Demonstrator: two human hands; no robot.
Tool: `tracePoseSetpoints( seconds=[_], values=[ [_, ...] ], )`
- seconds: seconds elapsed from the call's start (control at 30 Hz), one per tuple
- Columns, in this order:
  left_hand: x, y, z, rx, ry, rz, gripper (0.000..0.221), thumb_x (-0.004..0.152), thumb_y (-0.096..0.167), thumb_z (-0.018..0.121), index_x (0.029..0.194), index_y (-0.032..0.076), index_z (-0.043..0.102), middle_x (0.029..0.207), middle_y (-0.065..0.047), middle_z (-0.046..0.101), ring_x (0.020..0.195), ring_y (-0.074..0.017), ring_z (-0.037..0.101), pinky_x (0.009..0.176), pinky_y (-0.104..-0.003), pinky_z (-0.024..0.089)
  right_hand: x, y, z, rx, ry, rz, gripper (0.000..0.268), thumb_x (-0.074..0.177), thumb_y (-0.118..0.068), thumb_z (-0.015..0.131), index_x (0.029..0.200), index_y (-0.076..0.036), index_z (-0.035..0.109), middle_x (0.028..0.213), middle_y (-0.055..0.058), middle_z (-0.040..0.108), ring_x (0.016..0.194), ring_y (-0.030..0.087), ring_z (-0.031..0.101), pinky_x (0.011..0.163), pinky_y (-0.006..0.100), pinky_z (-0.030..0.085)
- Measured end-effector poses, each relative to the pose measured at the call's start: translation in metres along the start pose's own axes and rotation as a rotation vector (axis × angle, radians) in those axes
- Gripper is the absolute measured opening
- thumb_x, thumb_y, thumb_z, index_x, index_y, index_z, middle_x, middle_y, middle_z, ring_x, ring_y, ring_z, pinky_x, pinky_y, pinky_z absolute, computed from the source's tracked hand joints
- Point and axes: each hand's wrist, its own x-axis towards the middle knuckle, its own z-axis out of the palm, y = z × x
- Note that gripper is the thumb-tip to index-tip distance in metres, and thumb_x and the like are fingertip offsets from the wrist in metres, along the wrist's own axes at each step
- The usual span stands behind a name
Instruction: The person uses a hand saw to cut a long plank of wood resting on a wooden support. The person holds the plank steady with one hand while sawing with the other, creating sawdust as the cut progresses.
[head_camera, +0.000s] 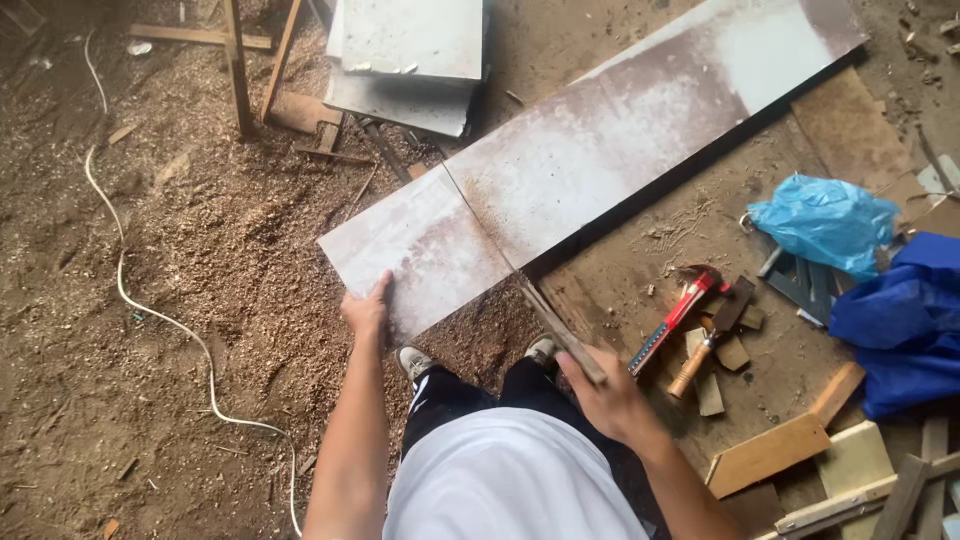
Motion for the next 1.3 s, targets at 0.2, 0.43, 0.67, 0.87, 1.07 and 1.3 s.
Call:
tracePoseSetpoints(
  seconds=[0.2, 0.43, 0.67, 0.87, 1.07, 1.3],
  values=[
    [-0.006, 0.004, -0.004, 0.008, -0.049, -0.056, 0.068, 0.072, 0.038, 0.091, 0.125, 0.007, 0.062, 0.120, -0.013, 0.069, 0.106, -0.0239, 0.068, 0.096, -0.037, 0.055, 0.035, -0.004, 0.001, 0.020, -0.108, 0.109, 0.040, 0.100, -0.040, 0.050, 0.090, -0.006, 0.067, 0.057, 0.000, 0.051, 0.048, 0.011, 0.049, 0.042, 0.031, 0.042],
    [-0.010, 0.003, -0.007, -0.054, -0.072, -0.027, 0.063, 0.073, 0.037, 0.090, 0.121, 0.005, 0.065, 0.119, -0.013, 0.071, 0.106, -0.0238, 0.069, 0.096, -0.039, 0.055, 0.172, -0.027, 0.050, 0.034, -0.236, 0.351, 0.048, 0.105, -0.044, 0.043, 0.082, -0.004, 0.055, 0.059, 0.000, 0.049, 0.042, 0.011, 0.049, 0.036, 0.026, 0.044],
    [-0.008, 0.003, -0.006, -0.023, -0.045, -0.054, 0.061, 0.072, 0.038, 0.091, 0.118, 0.005, 0.067, 0.117, -0.012, 0.072, 0.103, -0.0230, 0.070, 0.095, -0.038, 0.057, 0.065, -0.007, 0.025, -0.033, -0.123, 0.206, 0.040, 0.102, -0.043, 0.050, 0.080, -0.010, 0.058, 0.055, -0.001, 0.047, 0.047, 0.011, 0.045, 0.044, 0.035, 0.039],
    [-0.013, 0.005, -0.005, 0.004, -0.052, -0.099, 0.061, 0.073, 0.039, 0.090, 0.119, 0.007, 0.067, 0.118, -0.011, 0.072, 0.105, -0.0222, 0.069, 0.093, -0.037, 0.057, -0.028, 0.014, -0.002, -0.114, -0.036, 0.107, 0.047, 0.098, -0.045, 0.057, 0.075, -0.004, 0.060, 0.056, 0.010, 0.052, 0.052, 0.019, 0.051, 0.050, 0.039, 0.042],
    [-0.008, 0.004, -0.004, 0.033, -0.047, -0.069, 0.060, 0.076, 0.037, 0.091, 0.120, 0.005, 0.068, 0.119, -0.013, 0.073, 0.106, -0.0238, 0.069, 0.095, -0.037, 0.054, 0.029, 0.014, 0.007, -0.072, 0.019, -0.052, 0.048, 0.103, -0.043, 0.048, 0.076, -0.005, 0.058, 0.060, 0.003, 0.054, 0.052, 0.017, 0.053, 0.046, 0.035, 0.047],
    [-0.009, 0.003, -0.003, -0.046, -0.073, -0.082, 0.058, 0.075, 0.036, 0.088, 0.120, 0.006, 0.067, 0.119, -0.013, 0.073, 0.104, -0.0224, 0.070, 0.094, -0.037, 0.056, 0.117, 0.001, 0.038, -0.047, -0.117, 0.112, 0.036, 0.104, -0.039, 0.041, 0.099, -0.009, 0.061, 0.054, -0.001, 0.046, 0.038, 0.008, 0.038, 0.033, 0.028, 0.034]
  ],
)
